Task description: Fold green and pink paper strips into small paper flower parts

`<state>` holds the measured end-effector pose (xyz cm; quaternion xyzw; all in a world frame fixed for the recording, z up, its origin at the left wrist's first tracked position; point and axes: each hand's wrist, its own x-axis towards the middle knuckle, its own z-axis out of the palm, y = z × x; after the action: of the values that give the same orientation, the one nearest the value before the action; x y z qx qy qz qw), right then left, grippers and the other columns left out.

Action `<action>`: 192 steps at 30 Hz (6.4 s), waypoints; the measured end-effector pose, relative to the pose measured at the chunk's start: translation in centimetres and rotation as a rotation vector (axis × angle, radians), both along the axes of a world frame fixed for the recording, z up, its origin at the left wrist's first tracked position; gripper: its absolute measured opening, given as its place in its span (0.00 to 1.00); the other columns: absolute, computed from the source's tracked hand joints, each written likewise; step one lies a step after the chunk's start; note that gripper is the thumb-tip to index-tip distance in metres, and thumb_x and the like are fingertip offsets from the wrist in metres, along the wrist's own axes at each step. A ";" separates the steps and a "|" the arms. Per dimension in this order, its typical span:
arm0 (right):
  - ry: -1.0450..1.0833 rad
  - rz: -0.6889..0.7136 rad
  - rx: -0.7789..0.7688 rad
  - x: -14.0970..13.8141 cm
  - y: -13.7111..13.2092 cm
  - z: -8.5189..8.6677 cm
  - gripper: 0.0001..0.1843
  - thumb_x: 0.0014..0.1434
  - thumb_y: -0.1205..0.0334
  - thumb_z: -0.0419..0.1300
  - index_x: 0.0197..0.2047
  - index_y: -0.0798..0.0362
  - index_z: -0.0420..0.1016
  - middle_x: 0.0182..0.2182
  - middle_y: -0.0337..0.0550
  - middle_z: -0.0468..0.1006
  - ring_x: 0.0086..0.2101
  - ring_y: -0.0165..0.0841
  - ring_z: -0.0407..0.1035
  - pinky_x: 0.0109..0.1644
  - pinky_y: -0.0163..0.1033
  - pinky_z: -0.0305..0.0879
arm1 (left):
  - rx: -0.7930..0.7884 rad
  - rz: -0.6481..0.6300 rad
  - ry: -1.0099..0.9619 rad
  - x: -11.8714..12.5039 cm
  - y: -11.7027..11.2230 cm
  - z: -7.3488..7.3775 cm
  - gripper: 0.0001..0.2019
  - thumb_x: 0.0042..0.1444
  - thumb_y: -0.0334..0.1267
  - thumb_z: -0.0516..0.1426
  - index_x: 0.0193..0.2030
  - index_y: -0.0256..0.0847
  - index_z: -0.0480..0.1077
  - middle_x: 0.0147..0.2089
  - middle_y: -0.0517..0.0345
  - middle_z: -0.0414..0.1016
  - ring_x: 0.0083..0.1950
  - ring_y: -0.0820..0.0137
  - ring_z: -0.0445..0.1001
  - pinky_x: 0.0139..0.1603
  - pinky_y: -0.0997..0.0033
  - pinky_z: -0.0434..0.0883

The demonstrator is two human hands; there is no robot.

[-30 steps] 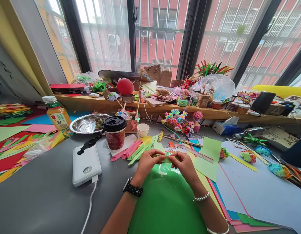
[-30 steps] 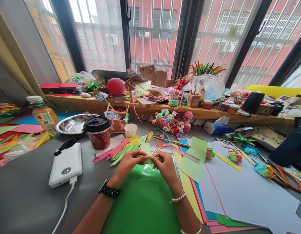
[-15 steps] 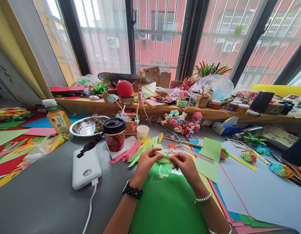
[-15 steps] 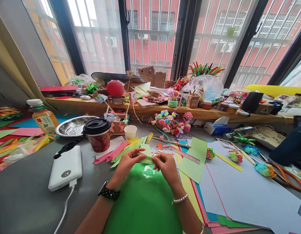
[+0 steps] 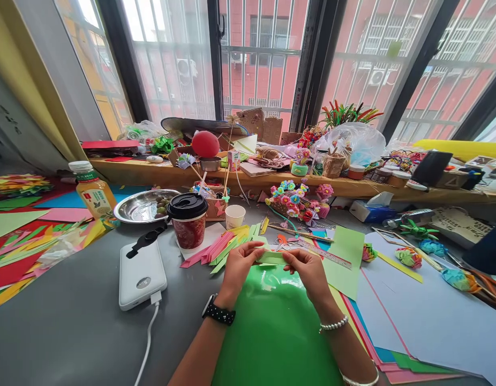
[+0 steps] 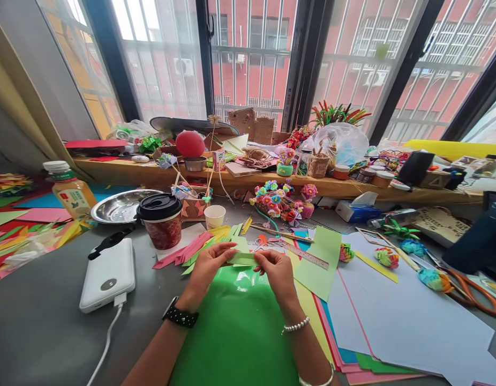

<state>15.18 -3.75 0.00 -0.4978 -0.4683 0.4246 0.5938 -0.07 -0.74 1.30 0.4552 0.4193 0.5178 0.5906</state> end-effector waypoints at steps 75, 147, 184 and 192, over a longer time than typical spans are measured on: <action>-0.365 0.166 0.007 -0.3 0.0 -0.1 0.11 0.46 0.55 0.61 0.24 0.54 0.75 0.21 0.40 0.75 0.25 0.33 0.68 0.28 0.35 0.62 | 0.201 -0.058 0.156 0.5 -0.4 -0.2 0.18 0.37 0.38 0.63 0.37 0.37 0.68 0.21 0.64 0.68 0.27 0.72 0.69 0.27 0.76 0.63; -0.398 0.033 0.171 -0.8 -0.5 0.0 0.10 0.49 0.54 0.59 0.28 0.52 0.74 0.27 0.44 0.77 0.29 0.37 0.71 0.34 0.41 0.67 | 0.126 -0.069 -0.054 -0.5 0.3 -0.1 0.07 0.38 0.38 0.63 0.27 0.38 0.75 0.35 0.55 0.76 0.45 0.63 0.69 0.49 0.66 0.62; -0.932 0.232 0.159 -1.0 -0.3 -1.7 0.23 0.44 0.49 0.62 0.44 0.48 0.74 0.55 0.49 0.61 0.55 0.48 0.51 0.56 0.54 0.47 | 0.399 0.483 0.545 -3.4 1.6 0.2 0.20 0.44 0.45 0.57 0.44 0.38 0.69 0.54 0.46 0.63 0.59 0.57 0.56 0.60 0.61 0.50; -0.565 0.139 0.226 -1.0 -0.2 -1.0 0.34 0.48 0.52 0.59 0.58 0.52 0.56 0.58 0.50 0.54 0.57 0.43 0.49 0.58 0.51 0.49 | 0.453 0.599 0.543 -3.3 1.5 0.0 0.13 0.48 0.39 0.55 0.40 0.40 0.71 0.57 0.51 0.61 0.59 0.59 0.56 0.59 0.61 0.53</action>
<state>14.13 -3.91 -1.03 -0.4937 -0.6918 0.2543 0.4615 -3.35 0.73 1.26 0.5505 0.5484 0.6062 0.1694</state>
